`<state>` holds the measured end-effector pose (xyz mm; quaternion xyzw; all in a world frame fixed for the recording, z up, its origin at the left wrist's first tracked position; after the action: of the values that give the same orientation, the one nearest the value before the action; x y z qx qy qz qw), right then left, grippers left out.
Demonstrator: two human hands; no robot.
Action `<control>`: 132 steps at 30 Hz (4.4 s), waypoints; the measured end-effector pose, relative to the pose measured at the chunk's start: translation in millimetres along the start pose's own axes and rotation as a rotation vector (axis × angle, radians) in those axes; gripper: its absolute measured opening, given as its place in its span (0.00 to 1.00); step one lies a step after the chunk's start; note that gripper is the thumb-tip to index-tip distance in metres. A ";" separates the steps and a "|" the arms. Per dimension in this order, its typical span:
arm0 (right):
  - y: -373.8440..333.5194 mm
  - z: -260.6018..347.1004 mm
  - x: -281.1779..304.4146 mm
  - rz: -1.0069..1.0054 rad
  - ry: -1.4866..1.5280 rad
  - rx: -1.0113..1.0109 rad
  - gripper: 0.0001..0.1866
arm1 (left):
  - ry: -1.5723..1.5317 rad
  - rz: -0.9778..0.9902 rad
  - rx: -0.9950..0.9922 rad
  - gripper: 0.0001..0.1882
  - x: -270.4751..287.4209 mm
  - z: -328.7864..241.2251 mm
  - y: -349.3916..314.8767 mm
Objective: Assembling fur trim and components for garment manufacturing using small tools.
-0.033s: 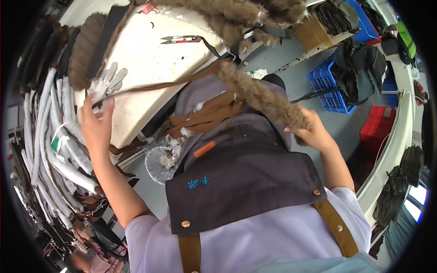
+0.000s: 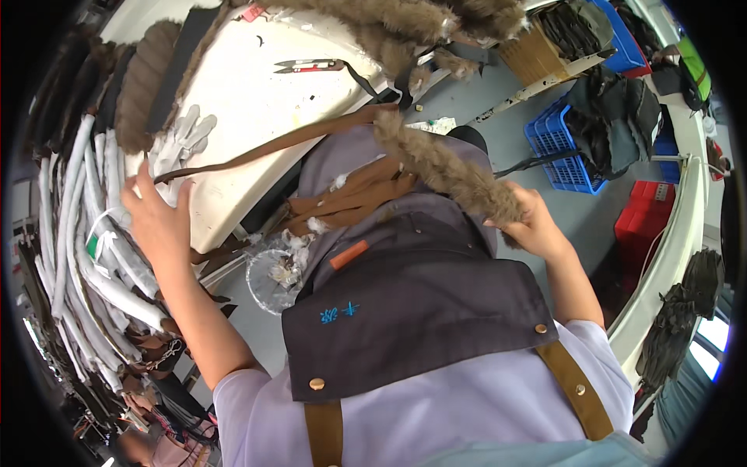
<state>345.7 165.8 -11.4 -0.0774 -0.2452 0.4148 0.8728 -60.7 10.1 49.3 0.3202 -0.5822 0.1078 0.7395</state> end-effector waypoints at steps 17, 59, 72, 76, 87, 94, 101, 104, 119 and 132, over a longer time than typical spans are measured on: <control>-40.1 -37.0 7.6 -0.086 0.213 -0.168 0.32 | -2.143 1.302 -0.172 0.20 -28.1 -230.6 -57.3; 258.5 128.3 -92.2 -0.206 -0.731 0.400 0.09 | -2.590 0.415 0.074 0.21 -16.4 -132.6 -25.7; 89.5 137.3 -128.2 0.756 0.914 -0.156 0.26 | -2.635 0.414 0.122 0.25 -21.0 -126.6 -19.6; 88.4 134.7 -128.4 0.772 0.986 -0.205 0.24 | -2.681 0.417 0.135 0.24 -20.7 -124.5 -22.3; 83.4 135.8 -125.7 0.737 1.047 -0.192 0.22 | -2.505 0.445 0.155 0.22 -15.7 -126.0 -27.2; 79.4 134.7 -127.7 0.726 1.087 -0.228 0.20 | -2.588 0.422 0.059 0.19 -16.3 -125.3 -34.3; 76.3 135.6 -125.9 0.743 1.099 -0.223 0.19 | -2.605 0.452 0.107 0.19 -11.0 -127.0 -33.6; 75.1 136.2 -126.6 0.749 1.131 -0.225 0.19 | -2.612 0.439 0.104 0.19 -8.9 -128.1 -33.5; 67.3 123.3 -139.3 0.754 1.231 -0.283 0.17 | -2.124 0.355 -0.103 0.18 -0.5 -130.1 -41.2; 60.8 132.7 -136.5 0.791 1.241 -0.261 0.18 | -2.556 0.376 0.071 0.23 -1.3 -134.5 -42.4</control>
<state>165.5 91.8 33.5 -0.4825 0.2912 0.5453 0.6204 68.0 58.3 17.7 0.1286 -0.9053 -0.1561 -0.3737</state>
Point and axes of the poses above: each hand's wrist, its own y-axis towards the middle knuckle, its own x-axis out of the back of the hand, z = x × y, the point moved 5 cm from there along y, towards the middle knuckle, and after that the axes turned 5 degrees about -x, right-handed, at the moved point
